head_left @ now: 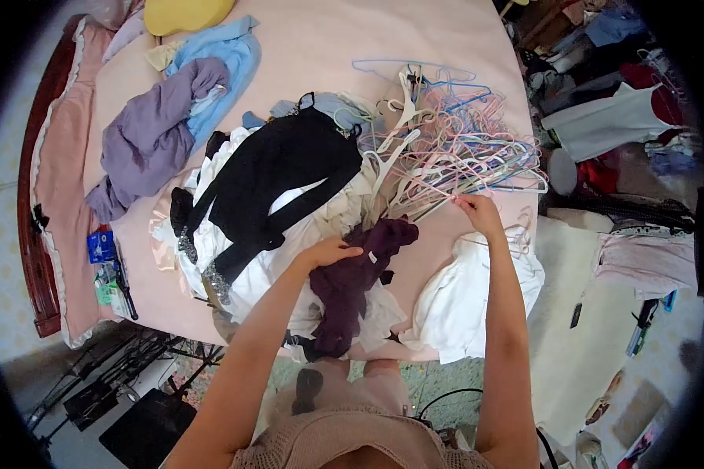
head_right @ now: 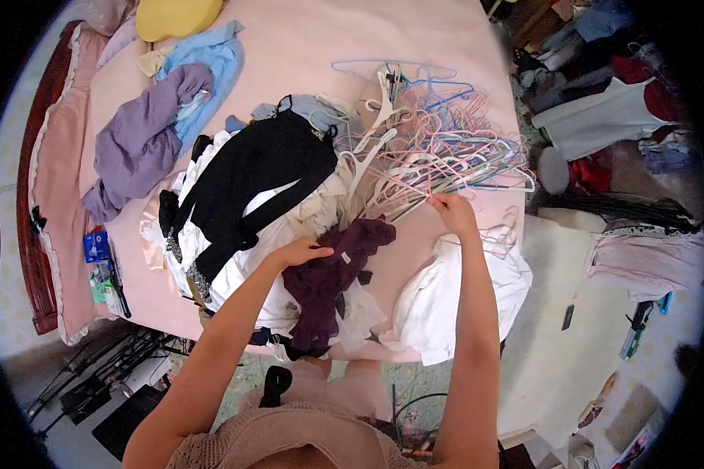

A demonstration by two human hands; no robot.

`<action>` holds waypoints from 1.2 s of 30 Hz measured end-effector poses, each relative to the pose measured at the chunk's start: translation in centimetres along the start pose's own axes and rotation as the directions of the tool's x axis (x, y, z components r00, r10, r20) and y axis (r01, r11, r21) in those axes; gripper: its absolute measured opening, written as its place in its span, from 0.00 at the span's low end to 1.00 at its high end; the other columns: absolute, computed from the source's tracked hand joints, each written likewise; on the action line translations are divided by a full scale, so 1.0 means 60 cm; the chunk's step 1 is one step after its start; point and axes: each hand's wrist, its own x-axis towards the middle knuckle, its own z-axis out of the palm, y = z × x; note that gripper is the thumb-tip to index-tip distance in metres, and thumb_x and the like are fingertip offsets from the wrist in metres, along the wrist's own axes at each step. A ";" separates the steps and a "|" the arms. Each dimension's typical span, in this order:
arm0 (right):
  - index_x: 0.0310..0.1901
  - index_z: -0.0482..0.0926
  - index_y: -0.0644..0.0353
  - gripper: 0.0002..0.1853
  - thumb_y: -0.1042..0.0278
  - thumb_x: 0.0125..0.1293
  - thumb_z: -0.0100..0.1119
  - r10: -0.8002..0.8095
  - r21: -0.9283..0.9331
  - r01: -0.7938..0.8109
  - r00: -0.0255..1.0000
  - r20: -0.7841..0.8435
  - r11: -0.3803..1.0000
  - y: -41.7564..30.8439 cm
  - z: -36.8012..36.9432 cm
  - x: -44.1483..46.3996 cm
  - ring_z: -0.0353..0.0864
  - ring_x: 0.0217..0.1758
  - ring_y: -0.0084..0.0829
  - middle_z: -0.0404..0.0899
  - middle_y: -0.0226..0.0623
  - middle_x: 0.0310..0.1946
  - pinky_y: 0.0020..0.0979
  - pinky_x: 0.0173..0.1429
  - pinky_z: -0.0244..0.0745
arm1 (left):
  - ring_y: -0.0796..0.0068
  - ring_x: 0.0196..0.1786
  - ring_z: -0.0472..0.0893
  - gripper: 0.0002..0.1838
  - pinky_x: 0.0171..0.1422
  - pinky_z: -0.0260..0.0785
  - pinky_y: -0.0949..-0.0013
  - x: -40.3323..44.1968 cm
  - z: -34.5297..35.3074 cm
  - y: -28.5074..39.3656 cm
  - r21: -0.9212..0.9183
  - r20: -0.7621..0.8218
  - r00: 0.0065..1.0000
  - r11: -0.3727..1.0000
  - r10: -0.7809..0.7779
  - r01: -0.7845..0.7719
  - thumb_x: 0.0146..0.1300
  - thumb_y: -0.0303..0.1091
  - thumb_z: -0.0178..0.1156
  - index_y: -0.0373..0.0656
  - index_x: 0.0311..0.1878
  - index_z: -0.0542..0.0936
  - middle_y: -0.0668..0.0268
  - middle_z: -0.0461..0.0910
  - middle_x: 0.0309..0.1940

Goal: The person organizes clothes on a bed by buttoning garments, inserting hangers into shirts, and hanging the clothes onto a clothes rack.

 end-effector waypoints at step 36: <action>0.36 0.83 0.56 0.08 0.68 0.54 0.60 -0.490 -0.200 0.453 0.846 -0.212 0.869 -0.506 -0.174 -0.212 0.77 0.38 0.34 0.81 0.33 0.32 0.31 0.46 0.70 | 0.63 0.45 0.67 0.16 0.50 0.60 0.67 -0.307 -0.008 0.214 0.626 -0.343 0.290 0.448 0.893 -0.639 0.50 0.24 0.56 0.38 0.45 0.73 0.63 0.71 0.37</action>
